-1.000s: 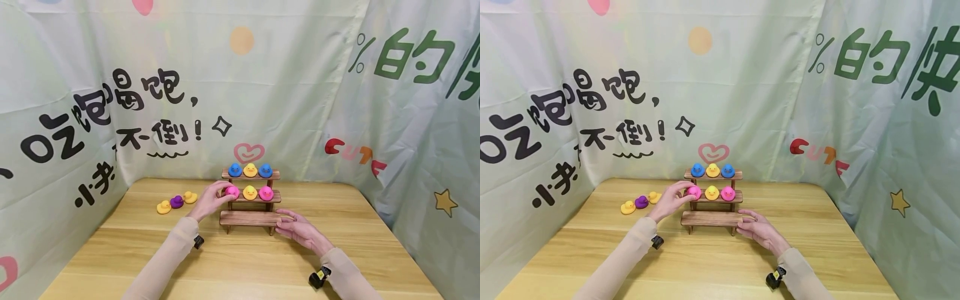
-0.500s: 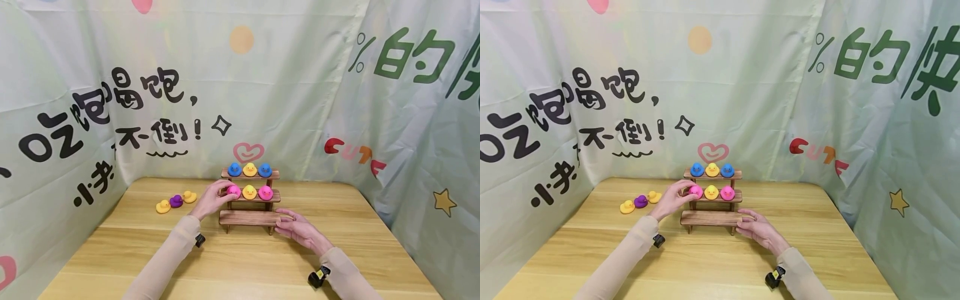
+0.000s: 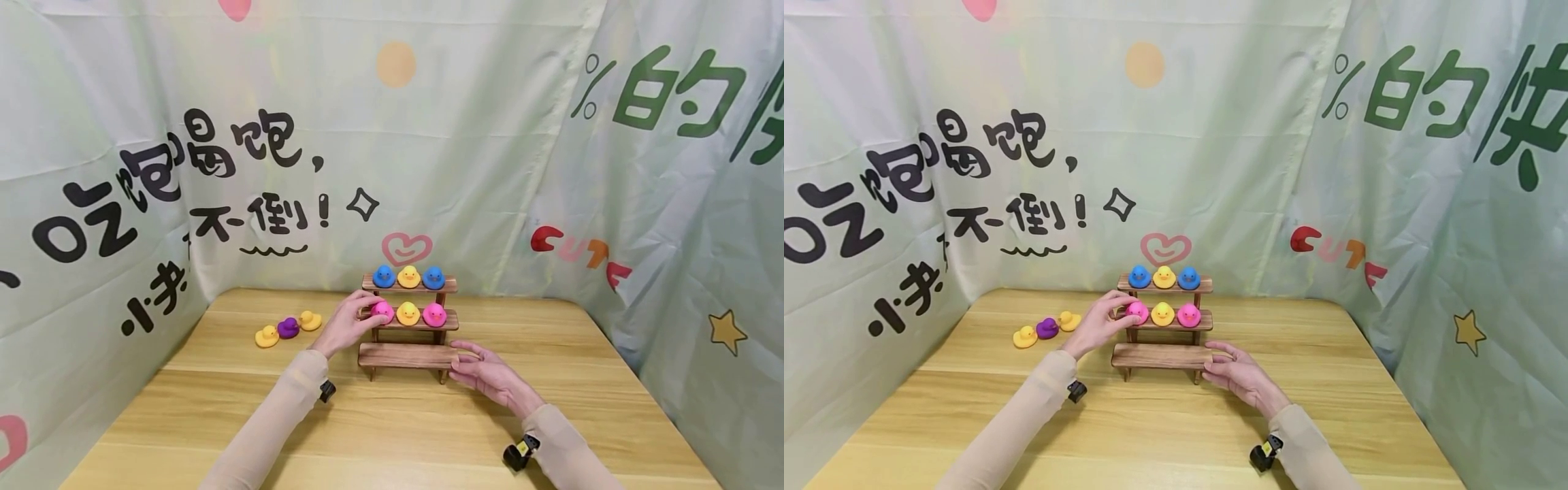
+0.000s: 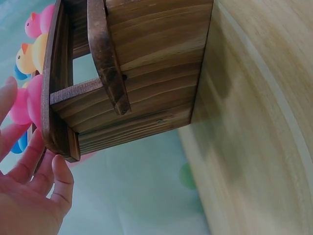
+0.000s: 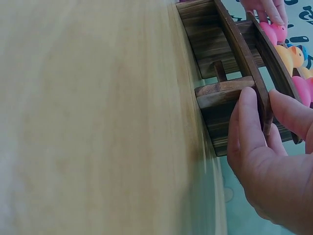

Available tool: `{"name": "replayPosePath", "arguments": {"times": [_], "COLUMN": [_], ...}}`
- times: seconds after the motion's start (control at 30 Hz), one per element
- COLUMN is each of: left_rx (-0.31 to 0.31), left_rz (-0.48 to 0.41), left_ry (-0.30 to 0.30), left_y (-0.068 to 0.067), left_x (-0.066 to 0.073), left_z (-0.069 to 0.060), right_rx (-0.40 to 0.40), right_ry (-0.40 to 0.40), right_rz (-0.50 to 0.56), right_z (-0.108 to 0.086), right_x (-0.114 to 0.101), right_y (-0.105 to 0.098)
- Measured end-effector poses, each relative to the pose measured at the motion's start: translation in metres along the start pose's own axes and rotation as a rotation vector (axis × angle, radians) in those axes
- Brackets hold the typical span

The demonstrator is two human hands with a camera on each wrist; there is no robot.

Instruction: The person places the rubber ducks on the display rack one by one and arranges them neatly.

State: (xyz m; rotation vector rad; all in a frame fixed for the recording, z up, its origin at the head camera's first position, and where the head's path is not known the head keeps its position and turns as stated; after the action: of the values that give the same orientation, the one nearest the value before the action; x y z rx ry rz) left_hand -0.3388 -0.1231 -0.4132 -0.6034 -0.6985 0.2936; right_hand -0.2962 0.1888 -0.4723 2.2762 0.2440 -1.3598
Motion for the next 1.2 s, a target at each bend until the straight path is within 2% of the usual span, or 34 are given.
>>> {"name": "replayPosePath", "arguments": {"times": [0.37,0.77,1.2], "left_rx": [0.013,-0.001,0.005], "left_rz": [-0.023,-0.027,-0.017], "left_ry": [0.013,0.009,0.014], "left_y": [0.0003,0.0005,-0.0001], "left_x": [-0.0010,-0.0035,-0.0033], "left_z": [-0.0004,0.0003,-0.0003], "right_rx": [0.005,0.021,-0.003], "right_ry": [-0.002,0.010,0.005], "right_rz": [0.010,0.031,0.017], "right_z": [0.0010,0.0024,0.0014], "right_x": [0.0019,0.0012,0.0012], "right_y": [-0.0008,-0.0007,-0.0009]}}
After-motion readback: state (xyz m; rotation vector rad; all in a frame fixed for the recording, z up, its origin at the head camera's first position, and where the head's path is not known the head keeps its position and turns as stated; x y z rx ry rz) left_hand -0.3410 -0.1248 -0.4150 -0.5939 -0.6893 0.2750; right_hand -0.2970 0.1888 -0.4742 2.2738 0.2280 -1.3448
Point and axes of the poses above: each hand's wrist, its own z-axis towards the middle knuckle, its own y-axis out of the palm, x = y × z, the point moved 2 cm from there along z, towards the middle knuckle, and after that the axes turned 14 degrees about y, right-handed, at the moved point
